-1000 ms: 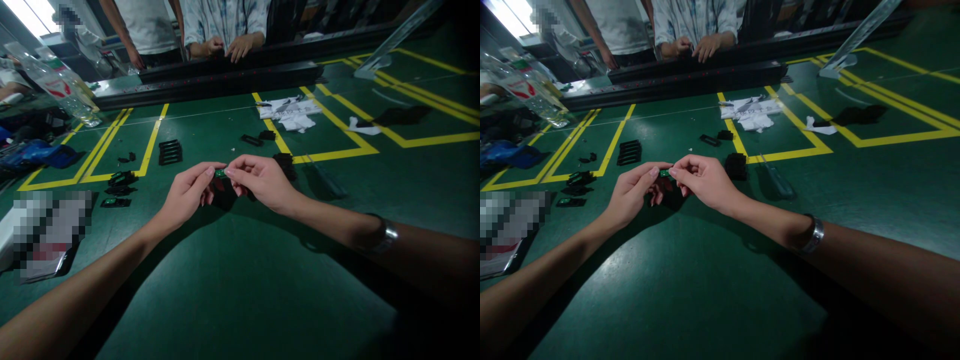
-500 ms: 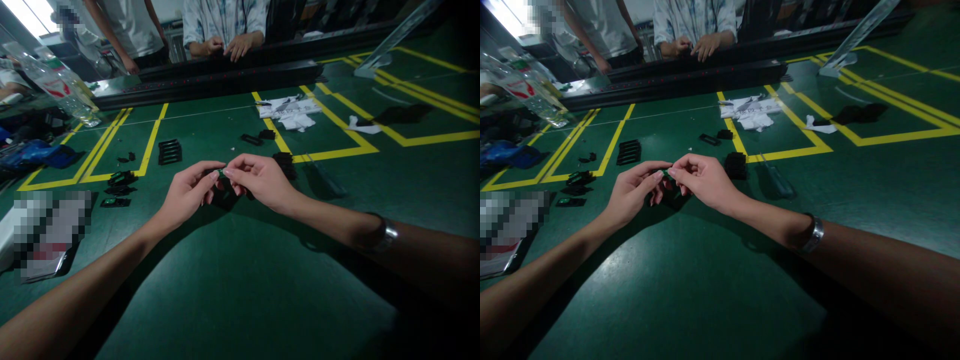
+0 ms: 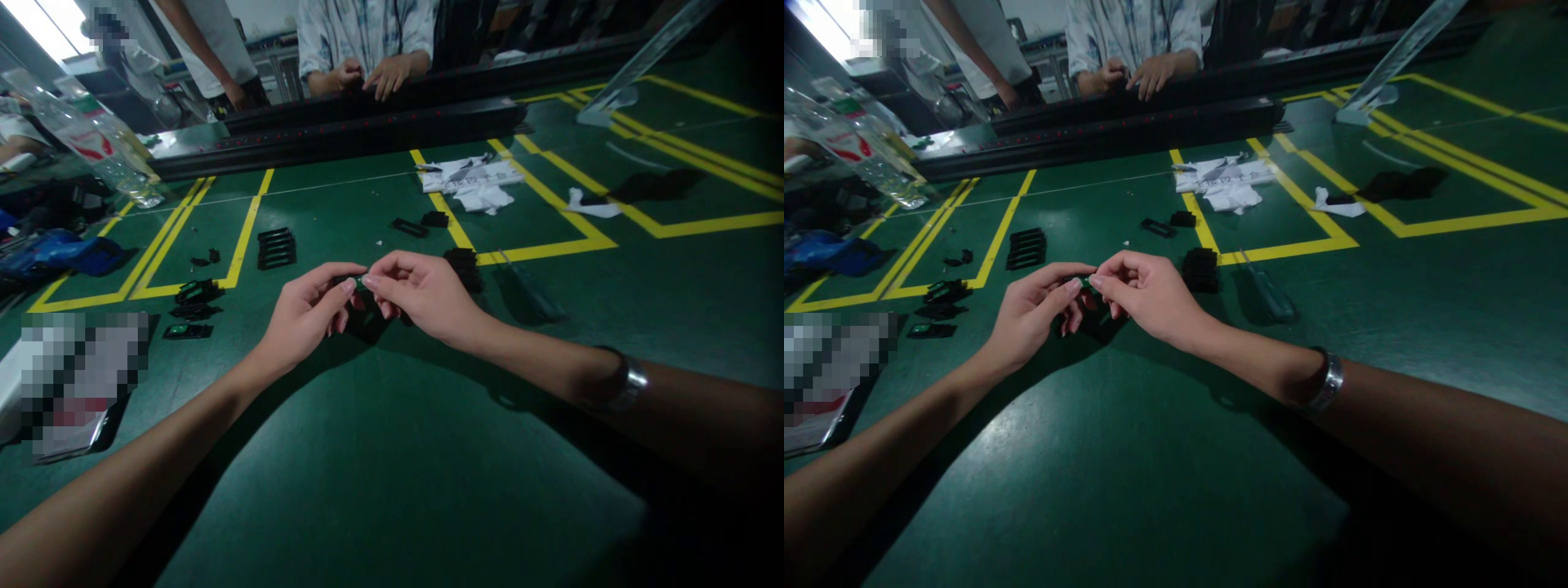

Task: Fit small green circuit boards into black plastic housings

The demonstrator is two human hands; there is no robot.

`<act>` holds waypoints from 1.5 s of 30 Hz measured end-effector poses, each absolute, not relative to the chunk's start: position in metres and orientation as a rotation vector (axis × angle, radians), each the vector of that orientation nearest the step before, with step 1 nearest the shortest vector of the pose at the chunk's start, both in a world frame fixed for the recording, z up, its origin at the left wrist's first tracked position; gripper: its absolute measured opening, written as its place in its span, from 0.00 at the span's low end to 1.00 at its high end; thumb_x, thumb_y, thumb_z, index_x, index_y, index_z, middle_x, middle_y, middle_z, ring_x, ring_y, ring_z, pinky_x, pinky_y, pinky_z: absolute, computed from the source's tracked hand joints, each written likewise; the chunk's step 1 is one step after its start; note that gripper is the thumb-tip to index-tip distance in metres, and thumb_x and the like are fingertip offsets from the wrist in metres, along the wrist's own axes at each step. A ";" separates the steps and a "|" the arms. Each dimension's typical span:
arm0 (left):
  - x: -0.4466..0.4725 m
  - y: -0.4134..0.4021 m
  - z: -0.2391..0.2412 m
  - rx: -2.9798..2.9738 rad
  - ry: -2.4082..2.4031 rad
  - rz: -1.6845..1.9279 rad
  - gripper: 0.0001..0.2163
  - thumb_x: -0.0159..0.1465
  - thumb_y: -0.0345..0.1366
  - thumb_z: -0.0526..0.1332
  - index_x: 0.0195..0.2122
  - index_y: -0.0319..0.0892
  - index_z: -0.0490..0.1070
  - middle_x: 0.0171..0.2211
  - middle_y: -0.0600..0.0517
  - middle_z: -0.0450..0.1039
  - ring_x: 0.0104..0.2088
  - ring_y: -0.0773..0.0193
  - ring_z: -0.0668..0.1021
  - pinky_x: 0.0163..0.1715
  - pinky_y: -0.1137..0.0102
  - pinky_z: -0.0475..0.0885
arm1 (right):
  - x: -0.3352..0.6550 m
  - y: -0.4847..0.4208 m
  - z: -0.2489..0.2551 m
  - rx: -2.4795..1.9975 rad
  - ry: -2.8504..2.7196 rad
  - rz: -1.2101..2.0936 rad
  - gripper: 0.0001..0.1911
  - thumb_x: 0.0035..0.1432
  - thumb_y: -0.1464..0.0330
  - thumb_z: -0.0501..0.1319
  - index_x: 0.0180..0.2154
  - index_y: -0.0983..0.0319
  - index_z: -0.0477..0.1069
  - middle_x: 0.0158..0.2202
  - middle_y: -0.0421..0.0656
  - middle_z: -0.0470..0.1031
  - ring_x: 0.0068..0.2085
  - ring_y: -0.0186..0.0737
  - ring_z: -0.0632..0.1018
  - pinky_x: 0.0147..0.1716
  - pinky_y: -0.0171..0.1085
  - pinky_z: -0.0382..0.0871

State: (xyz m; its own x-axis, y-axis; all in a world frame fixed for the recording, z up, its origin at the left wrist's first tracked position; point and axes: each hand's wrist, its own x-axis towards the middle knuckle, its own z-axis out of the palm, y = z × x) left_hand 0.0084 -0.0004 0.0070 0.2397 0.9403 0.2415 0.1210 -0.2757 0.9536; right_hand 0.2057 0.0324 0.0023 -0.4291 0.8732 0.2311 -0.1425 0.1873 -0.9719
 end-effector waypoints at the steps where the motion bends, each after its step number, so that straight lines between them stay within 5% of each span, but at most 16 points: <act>1: 0.008 -0.001 0.007 1.614 1.011 1.148 0.14 0.71 0.41 0.65 0.52 0.39 0.77 0.21 0.56 0.73 0.18 0.72 0.73 0.17 0.78 0.67 | 0.206 0.032 0.002 -0.722 -1.551 1.402 0.13 0.60 0.62 0.73 0.35 0.64 0.75 0.26 0.36 0.73 0.23 0.30 0.73 0.22 0.33 0.64; 45: 0.008 -0.003 0.007 1.626 1.027 1.149 0.13 0.72 0.43 0.63 0.50 0.41 0.78 0.21 0.56 0.73 0.18 0.71 0.74 0.18 0.77 0.68 | 0.207 0.032 0.002 -0.719 -1.568 1.396 0.14 0.60 0.59 0.72 0.35 0.63 0.75 0.27 0.37 0.74 0.24 0.31 0.73 0.23 0.34 0.65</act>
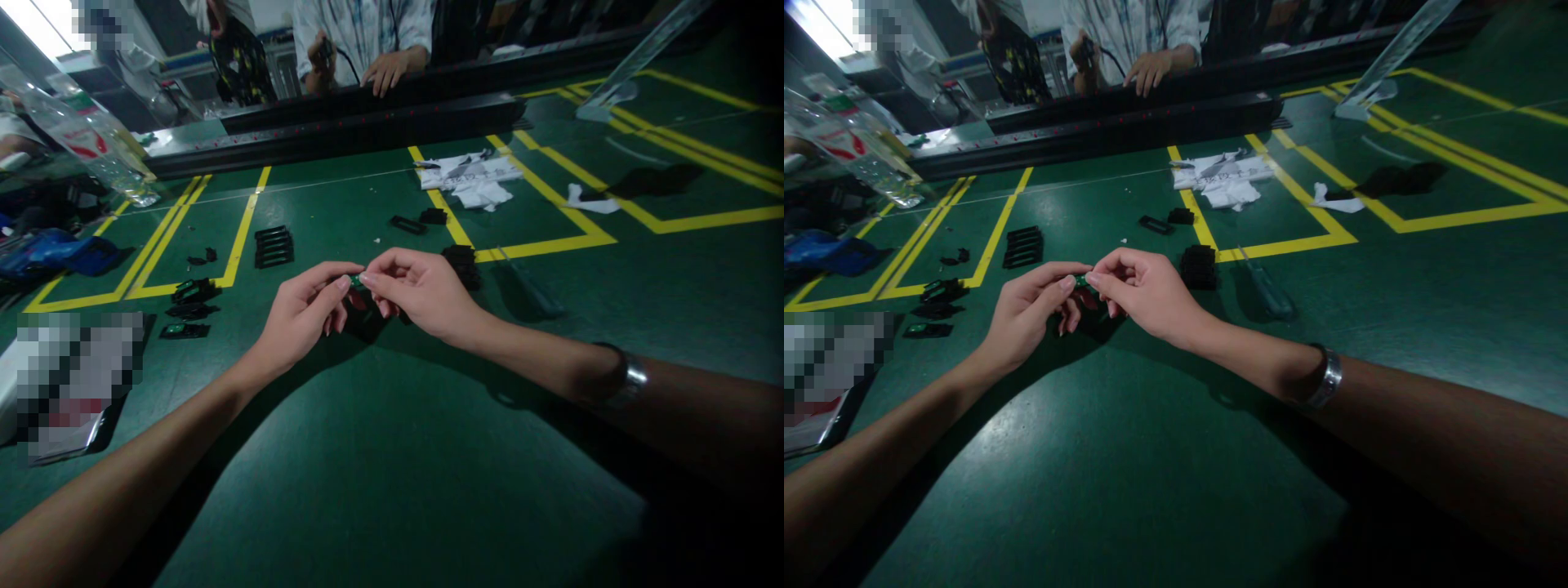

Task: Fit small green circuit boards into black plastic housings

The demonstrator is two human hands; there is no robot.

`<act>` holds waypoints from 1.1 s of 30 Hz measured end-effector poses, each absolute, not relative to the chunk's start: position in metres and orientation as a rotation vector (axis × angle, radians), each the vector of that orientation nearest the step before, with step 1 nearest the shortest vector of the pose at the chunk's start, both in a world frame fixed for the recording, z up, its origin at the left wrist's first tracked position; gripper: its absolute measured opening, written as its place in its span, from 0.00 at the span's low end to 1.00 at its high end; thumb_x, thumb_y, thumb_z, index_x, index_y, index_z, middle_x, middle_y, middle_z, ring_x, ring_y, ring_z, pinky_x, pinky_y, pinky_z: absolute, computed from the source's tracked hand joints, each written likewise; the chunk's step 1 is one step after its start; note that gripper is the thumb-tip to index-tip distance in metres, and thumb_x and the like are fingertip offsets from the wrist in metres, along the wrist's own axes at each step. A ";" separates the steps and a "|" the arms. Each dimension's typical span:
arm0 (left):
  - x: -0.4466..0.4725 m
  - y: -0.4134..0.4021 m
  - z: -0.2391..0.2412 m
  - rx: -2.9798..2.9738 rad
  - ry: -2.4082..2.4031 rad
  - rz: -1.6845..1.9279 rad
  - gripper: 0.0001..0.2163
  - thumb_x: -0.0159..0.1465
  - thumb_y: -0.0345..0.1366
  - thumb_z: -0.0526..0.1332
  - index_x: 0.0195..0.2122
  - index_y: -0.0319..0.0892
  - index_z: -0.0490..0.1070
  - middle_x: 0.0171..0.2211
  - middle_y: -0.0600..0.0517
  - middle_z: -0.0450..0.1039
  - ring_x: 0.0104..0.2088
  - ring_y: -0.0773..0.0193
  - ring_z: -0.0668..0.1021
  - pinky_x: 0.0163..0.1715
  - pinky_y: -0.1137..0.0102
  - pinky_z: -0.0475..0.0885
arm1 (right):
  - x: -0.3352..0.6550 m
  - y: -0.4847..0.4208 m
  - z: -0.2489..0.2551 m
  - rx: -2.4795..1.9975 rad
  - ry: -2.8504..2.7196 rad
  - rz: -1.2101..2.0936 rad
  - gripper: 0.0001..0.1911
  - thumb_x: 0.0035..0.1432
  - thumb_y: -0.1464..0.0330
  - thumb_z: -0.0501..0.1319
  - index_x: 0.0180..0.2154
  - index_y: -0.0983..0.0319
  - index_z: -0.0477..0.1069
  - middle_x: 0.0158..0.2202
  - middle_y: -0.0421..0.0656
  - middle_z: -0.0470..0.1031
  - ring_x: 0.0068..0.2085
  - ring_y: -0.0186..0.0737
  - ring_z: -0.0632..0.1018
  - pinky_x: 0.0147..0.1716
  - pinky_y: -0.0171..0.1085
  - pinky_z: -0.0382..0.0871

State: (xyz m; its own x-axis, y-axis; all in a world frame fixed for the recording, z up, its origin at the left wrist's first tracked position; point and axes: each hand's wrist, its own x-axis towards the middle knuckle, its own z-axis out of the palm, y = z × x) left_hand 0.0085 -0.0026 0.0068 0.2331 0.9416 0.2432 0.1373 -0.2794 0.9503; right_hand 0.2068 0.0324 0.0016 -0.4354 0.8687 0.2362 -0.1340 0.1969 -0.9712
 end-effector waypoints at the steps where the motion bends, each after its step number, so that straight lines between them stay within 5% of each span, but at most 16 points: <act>1: 0.008 -0.003 0.007 1.630 1.028 1.150 0.13 0.72 0.43 0.63 0.50 0.41 0.78 0.21 0.56 0.73 0.18 0.71 0.74 0.18 0.77 0.68 | 0.207 0.032 0.002 -0.716 -1.572 1.394 0.14 0.60 0.59 0.72 0.35 0.63 0.75 0.27 0.37 0.74 0.23 0.31 0.73 0.23 0.34 0.65; 33: 0.008 -0.002 0.007 1.651 1.070 1.166 0.13 0.71 0.42 0.63 0.51 0.42 0.80 0.25 0.53 0.77 0.19 0.71 0.76 0.17 0.77 0.68 | 0.206 0.029 0.005 -0.739 -1.602 1.349 0.14 0.61 0.60 0.72 0.34 0.63 0.74 0.27 0.37 0.75 0.22 0.30 0.72 0.22 0.34 0.64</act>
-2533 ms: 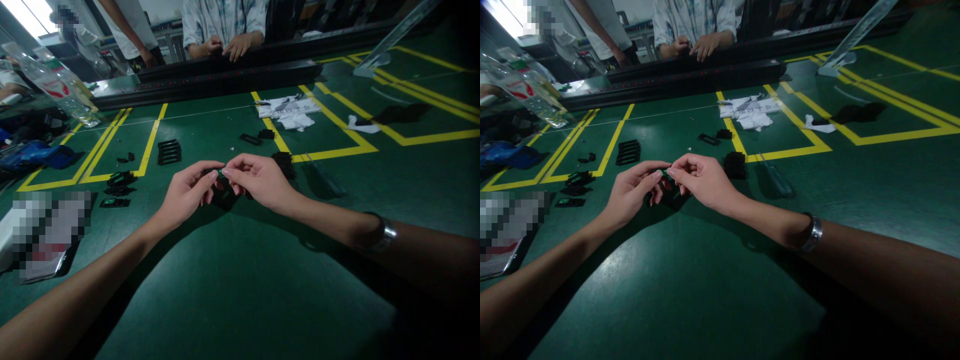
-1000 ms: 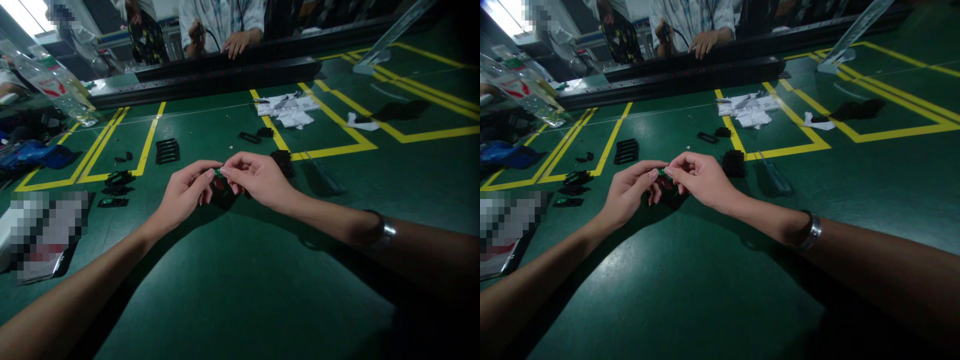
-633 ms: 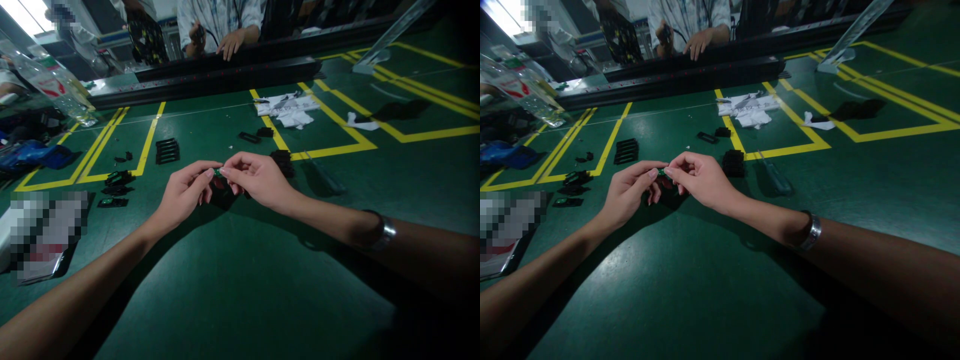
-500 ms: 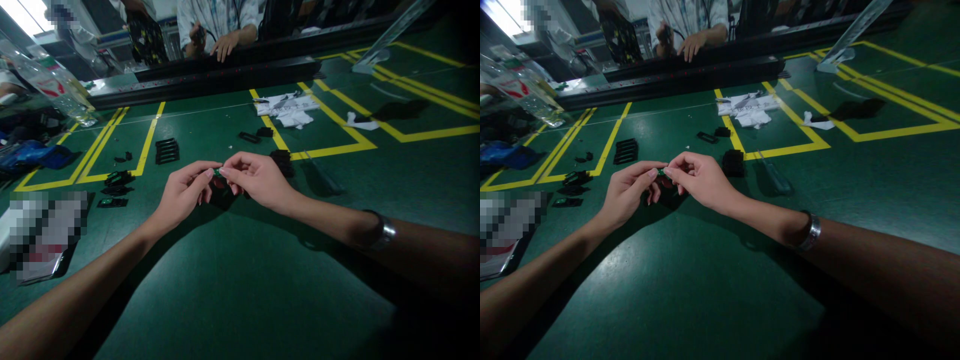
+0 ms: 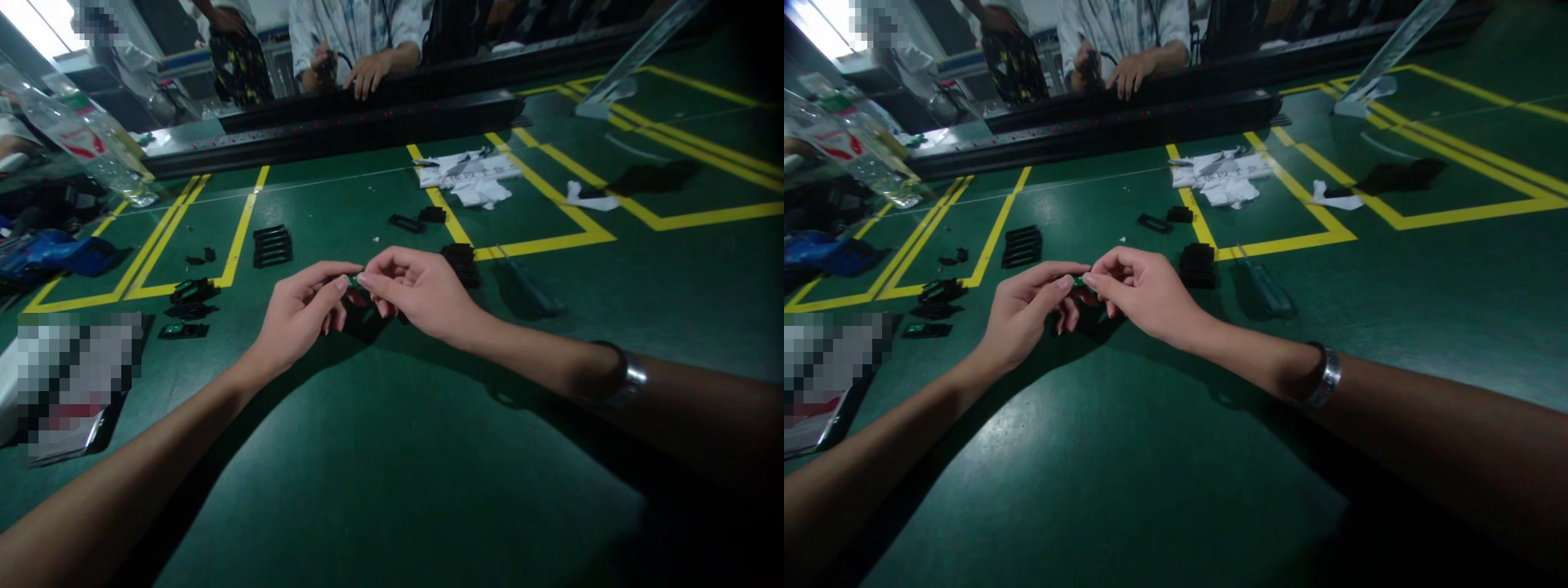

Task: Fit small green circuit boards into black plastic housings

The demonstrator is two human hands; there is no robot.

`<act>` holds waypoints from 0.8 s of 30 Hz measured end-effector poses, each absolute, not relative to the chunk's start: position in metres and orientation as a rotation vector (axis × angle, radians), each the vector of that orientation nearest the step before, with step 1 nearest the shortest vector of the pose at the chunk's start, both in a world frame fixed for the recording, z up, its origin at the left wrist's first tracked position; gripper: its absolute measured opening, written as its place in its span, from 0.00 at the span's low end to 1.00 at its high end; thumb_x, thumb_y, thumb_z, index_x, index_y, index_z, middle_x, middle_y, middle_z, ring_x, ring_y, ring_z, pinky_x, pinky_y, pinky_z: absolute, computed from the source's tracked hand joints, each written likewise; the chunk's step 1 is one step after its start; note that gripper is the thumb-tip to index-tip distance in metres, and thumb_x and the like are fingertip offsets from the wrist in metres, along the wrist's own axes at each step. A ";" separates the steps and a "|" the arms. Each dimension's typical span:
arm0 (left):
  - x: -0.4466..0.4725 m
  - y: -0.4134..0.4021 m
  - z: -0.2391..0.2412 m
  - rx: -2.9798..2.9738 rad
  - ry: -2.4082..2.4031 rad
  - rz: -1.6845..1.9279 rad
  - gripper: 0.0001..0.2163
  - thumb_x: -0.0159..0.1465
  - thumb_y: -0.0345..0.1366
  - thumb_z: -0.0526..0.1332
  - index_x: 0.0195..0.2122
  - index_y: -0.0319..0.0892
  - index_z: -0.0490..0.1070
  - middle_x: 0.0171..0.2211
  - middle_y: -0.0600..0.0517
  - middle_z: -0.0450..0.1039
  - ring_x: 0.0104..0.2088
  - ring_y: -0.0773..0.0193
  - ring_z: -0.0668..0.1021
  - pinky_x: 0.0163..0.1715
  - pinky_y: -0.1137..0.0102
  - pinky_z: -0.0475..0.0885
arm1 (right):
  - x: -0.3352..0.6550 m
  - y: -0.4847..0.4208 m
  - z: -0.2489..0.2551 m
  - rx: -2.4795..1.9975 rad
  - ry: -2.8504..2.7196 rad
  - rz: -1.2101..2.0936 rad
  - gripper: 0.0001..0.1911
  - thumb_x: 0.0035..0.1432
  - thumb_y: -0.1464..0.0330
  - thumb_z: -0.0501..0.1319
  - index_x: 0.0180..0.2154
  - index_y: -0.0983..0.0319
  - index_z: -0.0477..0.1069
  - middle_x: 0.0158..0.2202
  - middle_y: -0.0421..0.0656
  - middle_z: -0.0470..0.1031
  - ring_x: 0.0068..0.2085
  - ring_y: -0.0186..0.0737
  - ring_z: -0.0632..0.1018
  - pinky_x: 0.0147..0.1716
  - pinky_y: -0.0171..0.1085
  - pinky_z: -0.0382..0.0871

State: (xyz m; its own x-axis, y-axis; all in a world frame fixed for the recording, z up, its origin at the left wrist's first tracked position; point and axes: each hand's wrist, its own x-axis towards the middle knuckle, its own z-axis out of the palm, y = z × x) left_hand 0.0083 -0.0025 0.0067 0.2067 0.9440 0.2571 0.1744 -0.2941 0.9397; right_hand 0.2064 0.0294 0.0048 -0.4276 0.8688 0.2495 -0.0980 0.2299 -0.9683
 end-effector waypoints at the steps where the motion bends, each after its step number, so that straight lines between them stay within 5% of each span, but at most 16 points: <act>1: 0.008 -0.003 0.007 1.647 1.067 1.162 0.13 0.71 0.42 0.64 0.51 0.42 0.80 0.25 0.53 0.76 0.19 0.70 0.76 0.17 0.77 0.69 | 0.207 0.029 0.005 -0.742 -1.603 1.347 0.14 0.61 0.60 0.72 0.34 0.62 0.74 0.27 0.37 0.75 0.23 0.31 0.72 0.22 0.34 0.64; 24: 0.008 -0.001 0.002 1.662 1.036 1.134 0.15 0.70 0.39 0.66 0.57 0.42 0.76 0.26 0.54 0.75 0.21 0.72 0.74 0.19 0.78 0.69 | 0.207 0.031 0.003 -0.707 -1.581 1.382 0.13 0.62 0.60 0.71 0.36 0.64 0.75 0.28 0.39 0.77 0.23 0.30 0.72 0.21 0.33 0.62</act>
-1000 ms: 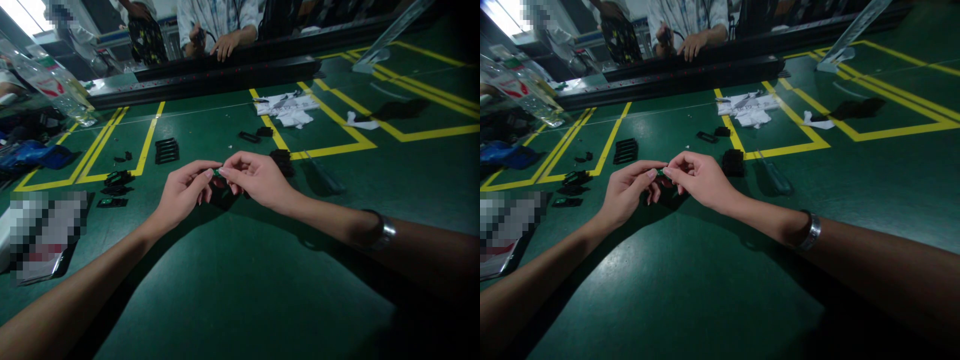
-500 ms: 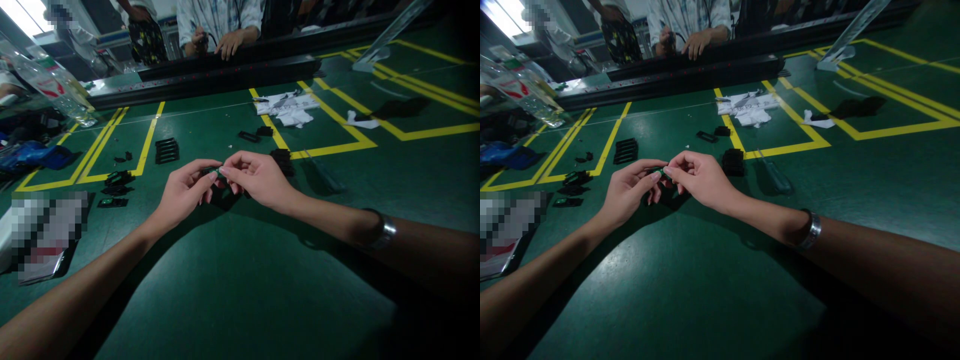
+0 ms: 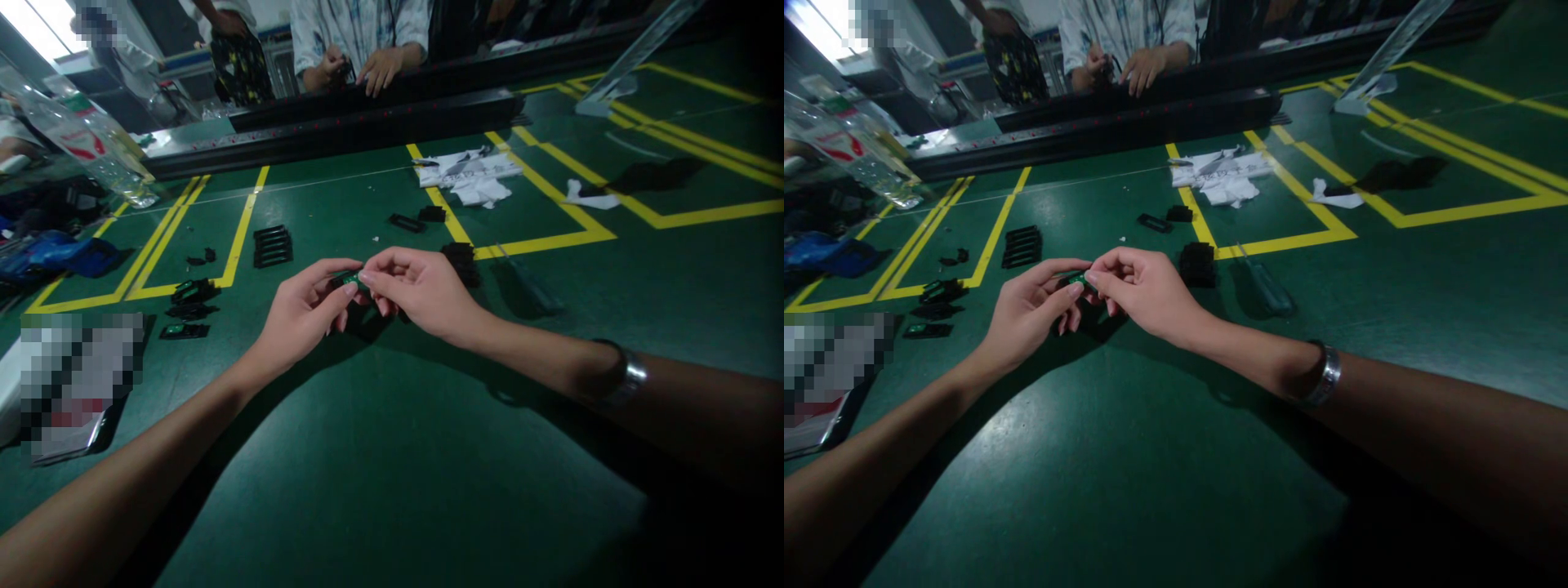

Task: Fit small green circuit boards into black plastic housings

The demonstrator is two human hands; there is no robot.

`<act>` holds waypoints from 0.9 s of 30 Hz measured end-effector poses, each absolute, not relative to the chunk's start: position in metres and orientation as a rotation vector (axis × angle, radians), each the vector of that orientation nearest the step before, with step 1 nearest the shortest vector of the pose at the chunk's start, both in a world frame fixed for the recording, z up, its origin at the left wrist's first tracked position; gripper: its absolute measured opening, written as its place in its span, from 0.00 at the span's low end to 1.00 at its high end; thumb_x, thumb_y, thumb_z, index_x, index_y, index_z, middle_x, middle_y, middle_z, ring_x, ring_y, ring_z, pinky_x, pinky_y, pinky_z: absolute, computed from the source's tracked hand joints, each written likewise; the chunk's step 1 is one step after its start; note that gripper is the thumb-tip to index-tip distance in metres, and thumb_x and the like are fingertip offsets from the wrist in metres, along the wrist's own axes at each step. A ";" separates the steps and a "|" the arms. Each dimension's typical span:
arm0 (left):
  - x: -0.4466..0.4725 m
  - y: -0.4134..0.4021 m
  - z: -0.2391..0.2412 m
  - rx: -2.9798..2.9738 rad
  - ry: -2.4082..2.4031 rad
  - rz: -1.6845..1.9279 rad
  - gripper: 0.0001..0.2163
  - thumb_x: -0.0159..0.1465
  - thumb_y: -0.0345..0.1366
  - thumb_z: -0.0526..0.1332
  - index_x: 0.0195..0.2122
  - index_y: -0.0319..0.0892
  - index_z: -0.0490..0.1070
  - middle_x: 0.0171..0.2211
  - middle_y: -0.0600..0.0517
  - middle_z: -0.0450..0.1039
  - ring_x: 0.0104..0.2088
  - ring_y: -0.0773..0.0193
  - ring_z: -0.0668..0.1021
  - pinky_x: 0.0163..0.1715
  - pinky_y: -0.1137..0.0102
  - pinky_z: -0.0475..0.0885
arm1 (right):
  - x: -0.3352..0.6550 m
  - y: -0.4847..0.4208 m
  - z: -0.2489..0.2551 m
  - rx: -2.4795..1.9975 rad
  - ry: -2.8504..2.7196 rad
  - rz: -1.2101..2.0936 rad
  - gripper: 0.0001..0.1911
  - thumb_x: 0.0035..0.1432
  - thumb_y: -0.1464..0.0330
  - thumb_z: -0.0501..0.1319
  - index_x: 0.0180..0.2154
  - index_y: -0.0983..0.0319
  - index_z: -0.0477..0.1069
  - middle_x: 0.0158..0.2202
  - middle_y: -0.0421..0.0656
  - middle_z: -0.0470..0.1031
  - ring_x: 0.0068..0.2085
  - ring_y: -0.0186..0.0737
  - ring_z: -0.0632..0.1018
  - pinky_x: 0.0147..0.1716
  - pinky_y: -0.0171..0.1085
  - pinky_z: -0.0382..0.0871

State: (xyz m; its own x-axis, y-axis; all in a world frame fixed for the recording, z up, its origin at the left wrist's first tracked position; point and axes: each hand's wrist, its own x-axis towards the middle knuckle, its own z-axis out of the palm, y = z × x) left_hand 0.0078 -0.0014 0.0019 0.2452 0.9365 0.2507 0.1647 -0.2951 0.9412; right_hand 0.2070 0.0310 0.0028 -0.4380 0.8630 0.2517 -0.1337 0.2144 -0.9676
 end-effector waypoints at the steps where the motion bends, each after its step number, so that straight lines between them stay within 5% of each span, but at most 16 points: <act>1: 0.008 -0.001 0.002 1.656 1.023 1.135 0.16 0.70 0.39 0.66 0.58 0.42 0.75 0.26 0.55 0.75 0.21 0.72 0.75 0.19 0.77 0.69 | 0.207 0.031 0.003 -0.697 -1.583 1.380 0.13 0.62 0.61 0.71 0.36 0.64 0.75 0.28 0.38 0.77 0.23 0.30 0.72 0.21 0.33 0.62; 27: 0.009 -0.003 0.007 1.618 1.044 1.082 0.19 0.71 0.41 0.65 0.60 0.40 0.76 0.23 0.54 0.75 0.20 0.71 0.73 0.18 0.77 0.69 | 0.207 0.031 0.002 -0.701 -1.580 1.382 0.11 0.64 0.63 0.69 0.36 0.64 0.74 0.28 0.38 0.75 0.23 0.30 0.72 0.22 0.32 0.64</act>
State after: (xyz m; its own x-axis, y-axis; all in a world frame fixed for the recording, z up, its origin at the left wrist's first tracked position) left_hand 0.0092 -0.0033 0.0071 0.2610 0.9459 0.1929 0.1589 -0.2392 0.9579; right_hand 0.2070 0.0312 0.0023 -0.4386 0.8617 0.2552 -0.1383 0.2158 -0.9666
